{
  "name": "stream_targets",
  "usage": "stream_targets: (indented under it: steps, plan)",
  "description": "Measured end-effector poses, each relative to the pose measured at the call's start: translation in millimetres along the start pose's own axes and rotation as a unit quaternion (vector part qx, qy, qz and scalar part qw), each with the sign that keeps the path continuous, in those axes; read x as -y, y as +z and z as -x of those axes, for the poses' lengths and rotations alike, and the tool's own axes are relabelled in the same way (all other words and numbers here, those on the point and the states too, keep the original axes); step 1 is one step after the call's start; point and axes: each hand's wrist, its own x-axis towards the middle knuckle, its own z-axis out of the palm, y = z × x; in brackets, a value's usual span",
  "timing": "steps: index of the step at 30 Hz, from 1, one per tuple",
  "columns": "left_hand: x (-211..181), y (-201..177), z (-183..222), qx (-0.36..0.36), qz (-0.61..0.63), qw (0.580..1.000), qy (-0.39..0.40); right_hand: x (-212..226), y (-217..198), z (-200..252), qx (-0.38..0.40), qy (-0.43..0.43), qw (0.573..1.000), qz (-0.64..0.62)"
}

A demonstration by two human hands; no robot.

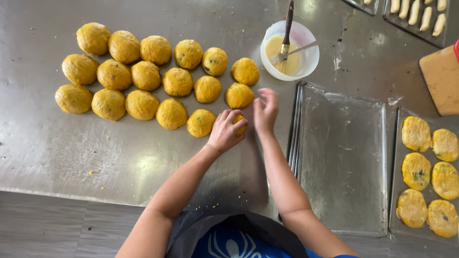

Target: The person brushes a liquid glaze onto flattened dough rounds on baking sheets and then flattens additional dough balls by hand on a metal table.

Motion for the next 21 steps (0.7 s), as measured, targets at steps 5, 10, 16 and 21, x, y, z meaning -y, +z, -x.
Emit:
stream_targets:
  steps: [5,10,16,21]
  plan:
    - [-25.7,-48.4,9.3,-0.028,0.112,0.992,-0.042,67.0,14.8,2.6,0.124,-0.146,0.973,0.133]
    - [-48.8,-110.0,36.5,-0.039,0.190,0.973,-0.126,108.5,47.3,-11.5,0.187,0.029,0.918,0.349]
    - [-31.5,-216.5,105.2,0.009,0.085,0.979,-0.186,118.5,1.0,17.2,0.164,-0.087,0.958,0.218]
    - [3.4,-247.1,143.1,0.156,-0.019,0.965,-0.209,190.4,-54.4,146.4,0.246,-0.017,0.945,0.213]
